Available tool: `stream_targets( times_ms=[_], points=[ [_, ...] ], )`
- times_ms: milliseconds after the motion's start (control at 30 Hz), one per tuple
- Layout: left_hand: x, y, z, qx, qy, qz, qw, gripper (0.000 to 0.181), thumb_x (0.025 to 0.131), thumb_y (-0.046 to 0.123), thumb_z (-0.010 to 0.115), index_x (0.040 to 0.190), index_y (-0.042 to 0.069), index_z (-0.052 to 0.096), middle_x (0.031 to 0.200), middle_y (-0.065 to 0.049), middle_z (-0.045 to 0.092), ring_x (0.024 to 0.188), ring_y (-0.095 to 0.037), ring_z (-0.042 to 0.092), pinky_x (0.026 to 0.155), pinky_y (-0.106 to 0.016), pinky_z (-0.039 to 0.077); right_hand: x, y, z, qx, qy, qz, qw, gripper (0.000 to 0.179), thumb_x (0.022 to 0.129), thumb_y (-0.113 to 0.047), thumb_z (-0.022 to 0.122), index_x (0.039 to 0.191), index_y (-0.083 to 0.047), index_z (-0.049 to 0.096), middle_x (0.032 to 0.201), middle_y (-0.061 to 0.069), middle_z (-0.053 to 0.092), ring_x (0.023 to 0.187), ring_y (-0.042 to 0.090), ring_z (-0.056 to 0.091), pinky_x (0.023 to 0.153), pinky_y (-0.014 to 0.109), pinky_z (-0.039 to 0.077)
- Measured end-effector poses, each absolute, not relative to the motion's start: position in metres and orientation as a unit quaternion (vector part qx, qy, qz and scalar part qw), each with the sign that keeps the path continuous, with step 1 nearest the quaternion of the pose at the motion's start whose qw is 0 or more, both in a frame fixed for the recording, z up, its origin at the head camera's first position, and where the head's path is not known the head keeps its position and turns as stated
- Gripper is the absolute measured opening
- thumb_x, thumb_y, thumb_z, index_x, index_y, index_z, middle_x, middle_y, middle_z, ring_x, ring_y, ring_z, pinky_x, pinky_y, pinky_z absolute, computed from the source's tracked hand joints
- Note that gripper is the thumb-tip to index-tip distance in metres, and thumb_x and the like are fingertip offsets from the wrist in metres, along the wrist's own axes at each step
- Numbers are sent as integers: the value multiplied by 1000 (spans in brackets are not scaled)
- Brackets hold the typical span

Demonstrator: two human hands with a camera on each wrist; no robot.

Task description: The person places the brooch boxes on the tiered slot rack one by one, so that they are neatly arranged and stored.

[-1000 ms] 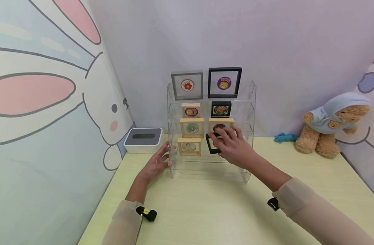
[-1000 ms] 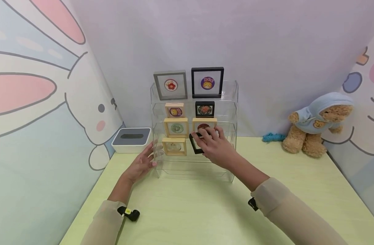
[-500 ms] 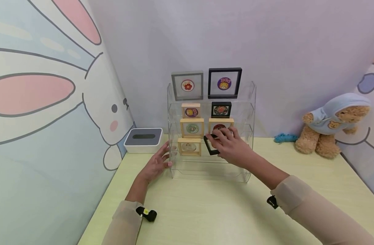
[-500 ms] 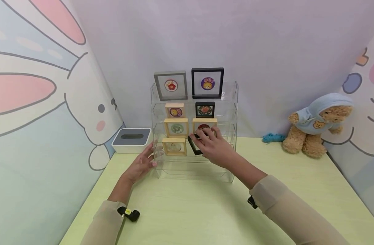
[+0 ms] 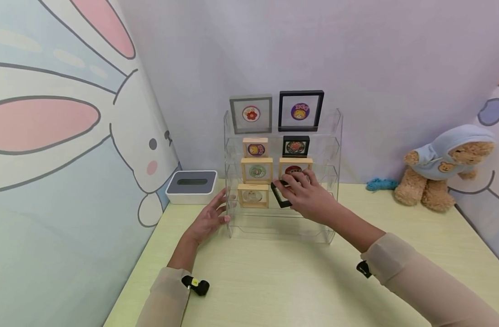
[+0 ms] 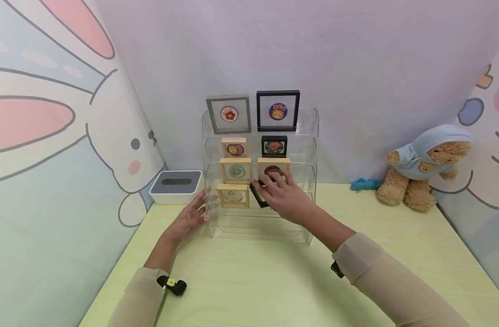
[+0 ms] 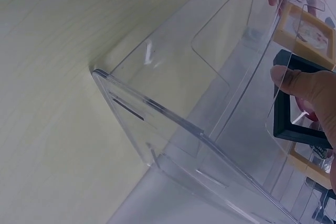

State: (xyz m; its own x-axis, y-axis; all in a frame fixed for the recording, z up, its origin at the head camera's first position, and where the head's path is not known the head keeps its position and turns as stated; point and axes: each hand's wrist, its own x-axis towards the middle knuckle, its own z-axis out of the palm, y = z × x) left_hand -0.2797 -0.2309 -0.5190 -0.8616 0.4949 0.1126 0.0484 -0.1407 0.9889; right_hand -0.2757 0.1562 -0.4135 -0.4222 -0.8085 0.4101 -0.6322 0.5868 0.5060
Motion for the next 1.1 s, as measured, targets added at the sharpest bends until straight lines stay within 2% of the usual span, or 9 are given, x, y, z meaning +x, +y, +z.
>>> stream_targets(
  times_ms=[133,533,733,900,1100],
  points=[
    [-279,-230,-519,212,642,721,152,96,104,-10,63,179,28,17,178,-24,20,159,-41,32,118,-33,51,-276,156,-414,432,-835,-141,310,93,87,-42,95,165,-14,52,151,16,55,132,38,52,112,63,44],
    [-279,-231,-519,215,640,721,154,95,104,-7,65,179,28,17,178,-26,20,159,-43,31,119,-35,51,-271,155,-417,427,-842,-145,296,83,93,-33,91,164,-13,53,150,15,54,130,37,53,111,61,47],
    [-280,-231,-520,216,640,722,153,96,104,-4,69,179,28,19,177,-24,22,155,-34,37,119,-37,51,-270,158,-422,426,-847,-110,297,70,100,-26,84,162,-11,55,150,16,55,128,38,55,107,61,49],
    [-279,-231,-519,217,636,724,153,97,103,-2,71,179,28,19,177,-25,21,152,-27,41,120,-38,51,-267,162,-424,414,-864,-77,275,67,99,-25,78,160,-8,56,153,18,55,128,40,54,105,62,48],
    [-278,-231,-519,214,643,720,153,95,104,0,71,179,29,19,178,-25,21,156,-34,37,119,-38,51,-260,163,-425,403,-878,-57,251,70,98,-23,70,163,-3,52,161,18,51,131,39,52,108,60,46]
  ],
)
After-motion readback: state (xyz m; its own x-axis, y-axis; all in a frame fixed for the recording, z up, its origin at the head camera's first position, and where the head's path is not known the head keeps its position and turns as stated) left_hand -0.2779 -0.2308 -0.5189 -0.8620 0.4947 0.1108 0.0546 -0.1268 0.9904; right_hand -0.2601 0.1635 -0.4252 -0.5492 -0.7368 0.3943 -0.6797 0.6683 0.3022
